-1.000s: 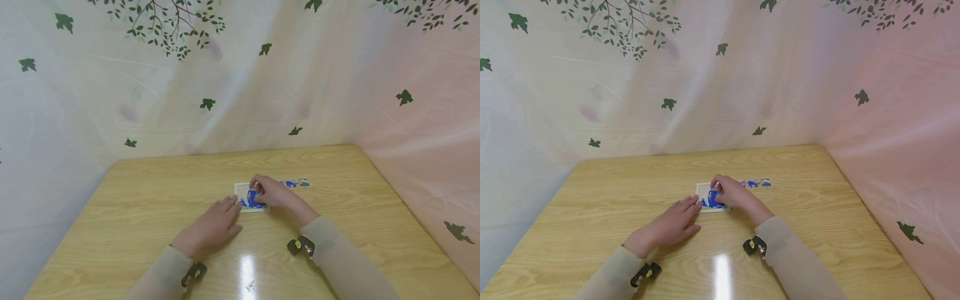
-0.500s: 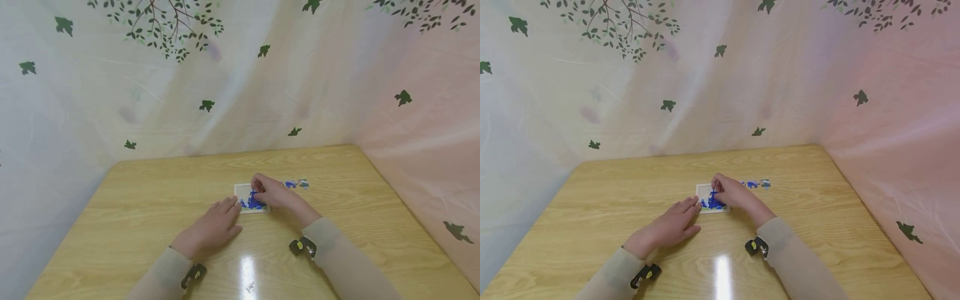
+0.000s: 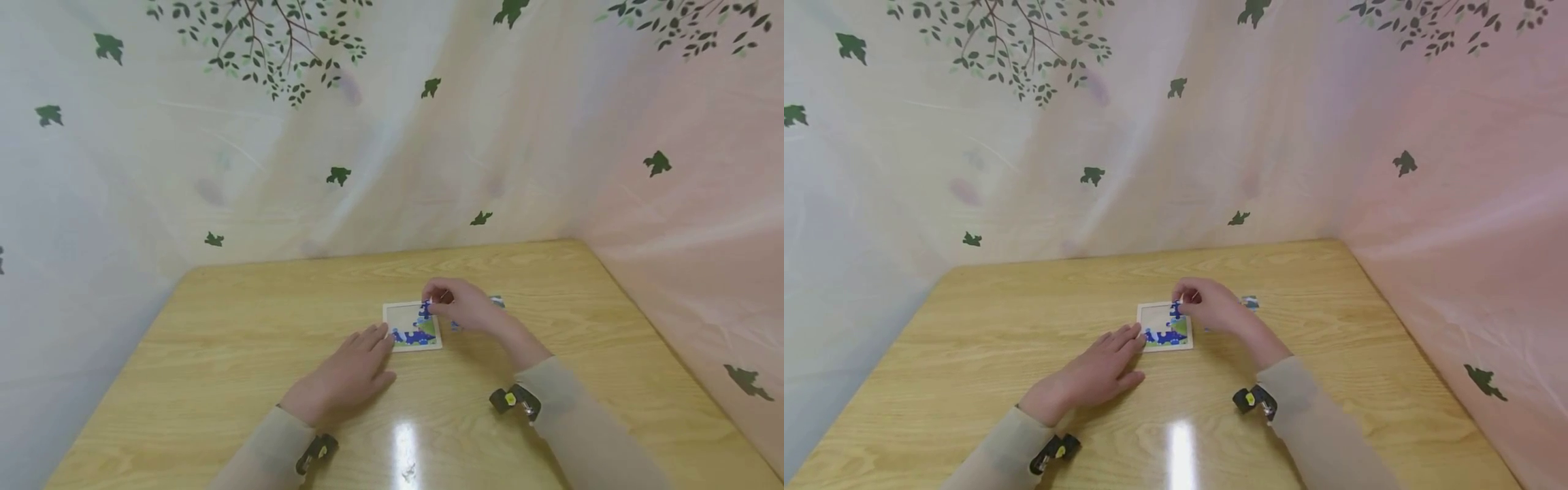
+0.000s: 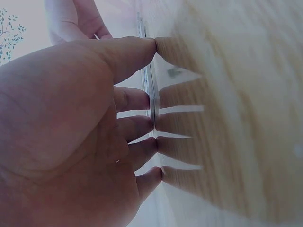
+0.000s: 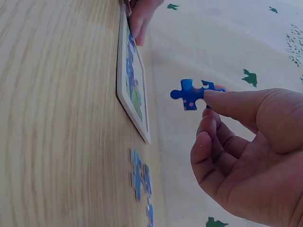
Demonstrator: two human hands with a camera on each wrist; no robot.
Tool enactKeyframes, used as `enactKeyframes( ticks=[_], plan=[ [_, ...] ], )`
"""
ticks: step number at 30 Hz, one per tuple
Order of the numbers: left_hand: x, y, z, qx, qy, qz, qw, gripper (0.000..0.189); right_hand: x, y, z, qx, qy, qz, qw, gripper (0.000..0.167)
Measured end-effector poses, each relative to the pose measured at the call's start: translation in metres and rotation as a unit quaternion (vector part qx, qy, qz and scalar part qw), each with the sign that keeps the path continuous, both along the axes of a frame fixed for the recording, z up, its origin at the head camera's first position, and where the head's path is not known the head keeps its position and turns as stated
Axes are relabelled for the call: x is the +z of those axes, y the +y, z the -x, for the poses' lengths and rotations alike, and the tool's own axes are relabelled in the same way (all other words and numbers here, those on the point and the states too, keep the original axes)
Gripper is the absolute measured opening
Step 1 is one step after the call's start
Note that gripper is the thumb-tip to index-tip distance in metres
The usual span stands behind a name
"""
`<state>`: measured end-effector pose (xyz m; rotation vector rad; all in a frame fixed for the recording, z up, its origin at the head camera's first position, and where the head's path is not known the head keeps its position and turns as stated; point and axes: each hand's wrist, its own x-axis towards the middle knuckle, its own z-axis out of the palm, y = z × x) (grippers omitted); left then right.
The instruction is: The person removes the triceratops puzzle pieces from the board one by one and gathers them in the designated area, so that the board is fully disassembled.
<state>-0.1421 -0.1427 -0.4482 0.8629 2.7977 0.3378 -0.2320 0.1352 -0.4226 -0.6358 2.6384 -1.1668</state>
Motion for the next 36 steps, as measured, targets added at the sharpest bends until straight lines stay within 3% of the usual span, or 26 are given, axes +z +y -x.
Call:
enactKeyframes(
  ticks=[7, 14, 24, 36],
  plan=[
    [0.003, 0.0, -0.002, 0.005, -0.01, -0.001, 0.9999, 0.072, 0.003, 0.023, -0.003, -0.012, 0.009, 0.01, 0.9998, 0.01],
    [0.001, 0.0, -0.001, 0.0, -0.006, 0.0, 1.0, 0.072, 0.003, 0.044, -0.001, -0.041, -0.012, 0.004, 0.9991, 0.013],
    [0.001, 0.0, 0.0, 0.0, -0.006, 0.005, 1.0, 0.072, 0.007, 0.069, 0.006, -0.033, -0.019, -0.011, 0.9992, 0.01],
    [-0.001, 0.0, 0.001, 0.002, -0.01, 0.006, 0.9999, 0.072, -0.002, 0.084, 0.009, -0.022, -0.083, -0.008, 0.9963, 0.011]
  ],
)
